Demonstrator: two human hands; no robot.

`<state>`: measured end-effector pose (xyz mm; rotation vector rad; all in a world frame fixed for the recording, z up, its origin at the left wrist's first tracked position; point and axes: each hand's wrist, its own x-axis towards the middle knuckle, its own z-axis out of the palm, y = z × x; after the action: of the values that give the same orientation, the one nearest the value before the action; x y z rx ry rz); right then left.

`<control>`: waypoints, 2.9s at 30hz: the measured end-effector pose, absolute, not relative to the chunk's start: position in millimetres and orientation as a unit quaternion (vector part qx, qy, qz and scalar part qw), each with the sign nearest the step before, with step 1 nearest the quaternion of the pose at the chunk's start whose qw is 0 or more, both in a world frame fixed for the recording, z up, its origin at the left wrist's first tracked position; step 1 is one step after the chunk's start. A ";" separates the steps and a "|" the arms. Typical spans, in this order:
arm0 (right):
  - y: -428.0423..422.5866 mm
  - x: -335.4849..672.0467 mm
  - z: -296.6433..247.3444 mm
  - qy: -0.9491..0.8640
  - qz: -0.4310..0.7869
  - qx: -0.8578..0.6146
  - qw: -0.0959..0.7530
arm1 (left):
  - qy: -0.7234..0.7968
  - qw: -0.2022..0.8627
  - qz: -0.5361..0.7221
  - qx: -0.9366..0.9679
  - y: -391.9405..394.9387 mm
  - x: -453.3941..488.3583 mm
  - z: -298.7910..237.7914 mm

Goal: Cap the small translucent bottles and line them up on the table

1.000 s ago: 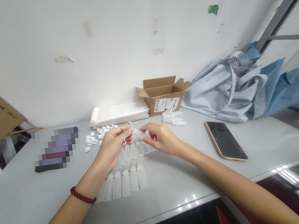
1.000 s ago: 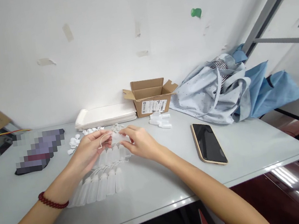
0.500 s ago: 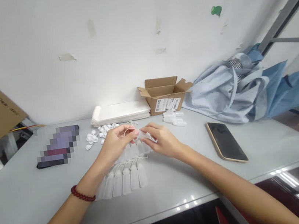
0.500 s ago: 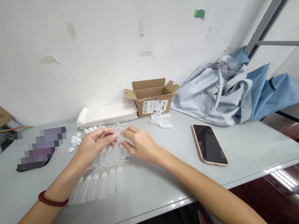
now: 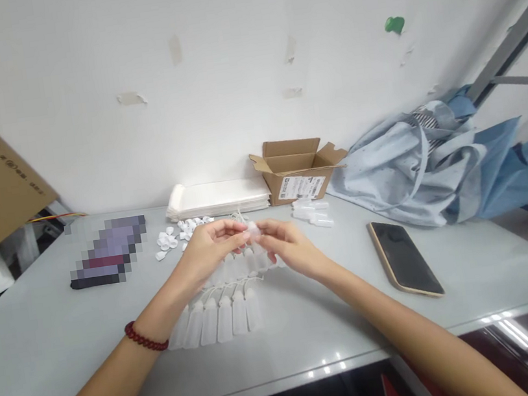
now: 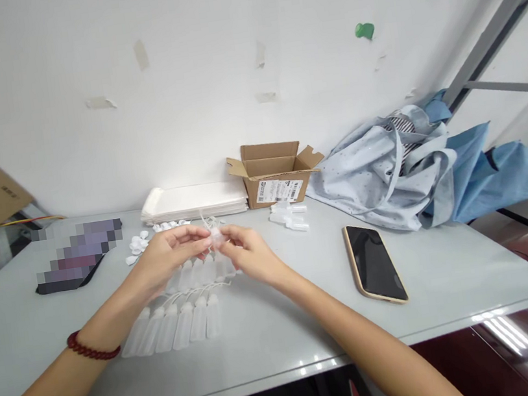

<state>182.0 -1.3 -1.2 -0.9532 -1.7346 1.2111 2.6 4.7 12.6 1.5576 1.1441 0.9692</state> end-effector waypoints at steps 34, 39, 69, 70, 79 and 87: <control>-1.0 210.5 24.8 -0.762 0.556 -0.296 -0.149 | 0.344 0.173 0.167 0.907 -65.1 -2.4 -14.7; 0.1 208.8 21.2 -0.767 0.553 -0.300 -0.127 | 0.364 0.162 0.149 0.905 -62.2 -1.4 -13.6; 60.4 270.9 -5.7 -0.739 -0.034 -0.667 0.089 | 0.489 0.114 0.240 0.831 89.9 1.8 -15.8; 62.1 274.7 -6.7 -0.737 -0.029 -0.670 0.085 | 0.485 0.115 0.240 0.833 93.7 5.6 -17.6; 68.8 287.5 -9.5 -0.725 0.011 -0.684 0.078 | 0.461 0.134 0.246 0.842 110.9 21.6 -25.3; 65.3 284.3 -6.3 -0.748 0.029 -0.657 0.084 | 0.476 0.146 0.342 0.797 75.2 16.8 -0.6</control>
<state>284.3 65.3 -6.3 -1.9608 -2.2334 0.0880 16.8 75.2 -0.6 2.2961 1.3697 0.9840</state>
